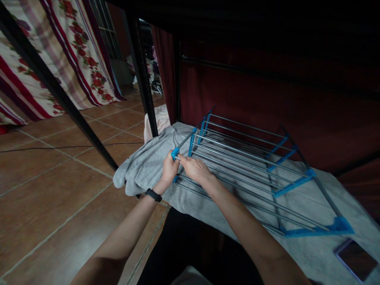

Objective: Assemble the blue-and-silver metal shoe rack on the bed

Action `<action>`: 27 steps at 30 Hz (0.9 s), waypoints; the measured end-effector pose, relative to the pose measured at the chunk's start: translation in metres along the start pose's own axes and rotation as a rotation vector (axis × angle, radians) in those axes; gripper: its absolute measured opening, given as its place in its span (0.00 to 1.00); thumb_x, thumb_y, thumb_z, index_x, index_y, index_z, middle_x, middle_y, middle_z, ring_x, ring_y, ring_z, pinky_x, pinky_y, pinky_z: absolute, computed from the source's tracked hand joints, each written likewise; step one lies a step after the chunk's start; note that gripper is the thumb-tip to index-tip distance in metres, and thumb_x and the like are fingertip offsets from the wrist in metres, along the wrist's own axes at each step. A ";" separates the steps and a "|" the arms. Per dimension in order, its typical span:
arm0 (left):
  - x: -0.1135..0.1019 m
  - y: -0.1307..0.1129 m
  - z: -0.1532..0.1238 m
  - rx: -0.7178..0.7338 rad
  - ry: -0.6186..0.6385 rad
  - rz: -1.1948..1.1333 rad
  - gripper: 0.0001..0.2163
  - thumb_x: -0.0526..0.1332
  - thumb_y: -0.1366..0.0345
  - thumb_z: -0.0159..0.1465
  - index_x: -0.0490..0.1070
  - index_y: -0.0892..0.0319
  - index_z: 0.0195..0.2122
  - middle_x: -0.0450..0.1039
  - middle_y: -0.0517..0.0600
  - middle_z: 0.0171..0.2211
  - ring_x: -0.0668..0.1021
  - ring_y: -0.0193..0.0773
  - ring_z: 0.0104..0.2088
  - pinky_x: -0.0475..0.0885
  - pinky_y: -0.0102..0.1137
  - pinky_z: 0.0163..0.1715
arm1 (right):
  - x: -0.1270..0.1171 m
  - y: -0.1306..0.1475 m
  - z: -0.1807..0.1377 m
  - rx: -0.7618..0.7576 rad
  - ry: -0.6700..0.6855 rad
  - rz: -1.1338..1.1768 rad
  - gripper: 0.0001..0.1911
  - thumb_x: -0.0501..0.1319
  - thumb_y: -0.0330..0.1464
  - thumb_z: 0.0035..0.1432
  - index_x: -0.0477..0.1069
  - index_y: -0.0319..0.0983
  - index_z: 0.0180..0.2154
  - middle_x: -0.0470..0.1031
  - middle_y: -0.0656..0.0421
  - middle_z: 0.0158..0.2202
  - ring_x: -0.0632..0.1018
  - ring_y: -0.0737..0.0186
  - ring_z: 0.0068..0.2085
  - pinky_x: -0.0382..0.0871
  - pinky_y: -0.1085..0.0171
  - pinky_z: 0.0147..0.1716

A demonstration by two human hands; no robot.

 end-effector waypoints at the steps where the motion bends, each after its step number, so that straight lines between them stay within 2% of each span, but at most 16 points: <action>1: -0.001 0.000 0.000 0.004 0.005 0.010 0.07 0.58 0.71 0.54 0.67 0.56 0.35 0.70 0.45 0.28 0.72 0.39 0.31 0.68 0.33 0.34 | -0.001 0.000 0.000 -0.001 0.004 0.009 0.25 0.39 0.33 0.73 0.55 0.45 0.67 0.78 0.52 0.52 0.81 0.55 0.48 0.71 0.58 0.46; 6: -0.006 -0.005 -0.001 0.019 0.044 0.054 0.06 0.58 0.70 0.54 0.63 0.56 0.32 0.65 0.43 0.25 0.68 0.36 0.27 0.63 0.32 0.30 | -0.003 -0.003 0.003 -0.014 0.039 0.077 0.23 0.42 0.37 0.73 0.57 0.46 0.66 0.78 0.53 0.54 0.79 0.55 0.52 0.69 0.60 0.47; 19: -0.007 -0.008 -0.002 0.077 0.088 0.137 0.03 0.56 0.66 0.59 0.61 0.55 0.34 0.65 0.43 0.26 0.69 0.36 0.27 0.64 0.32 0.30 | -0.001 -0.002 0.004 -0.003 0.018 0.010 0.21 0.41 0.37 0.74 0.60 0.45 0.61 0.80 0.53 0.51 0.80 0.55 0.50 0.70 0.60 0.45; 24: -0.009 -0.004 -0.002 0.069 0.136 0.261 0.06 0.56 0.67 0.60 0.64 0.56 0.39 0.67 0.45 0.27 0.72 0.38 0.27 0.66 0.32 0.30 | -0.003 0.000 -0.002 0.016 -0.018 -0.045 0.20 0.40 0.38 0.74 0.59 0.43 0.61 0.79 0.52 0.51 0.81 0.56 0.48 0.70 0.60 0.44; 27: -0.015 -0.005 -0.002 0.089 0.174 0.447 0.14 0.57 0.63 0.63 0.65 0.60 0.50 0.72 0.49 0.30 0.76 0.43 0.30 0.70 0.35 0.32 | -0.005 0.001 -0.012 0.045 -0.067 -0.091 0.19 0.42 0.41 0.74 0.61 0.41 0.58 0.79 0.50 0.49 0.81 0.56 0.47 0.70 0.61 0.43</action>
Point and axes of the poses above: each hand's wrist, its own z-axis towards the middle knuckle, its own x-axis out of the palm, y = z × x, the point moved 2 cm from there along z, towards the middle knuckle
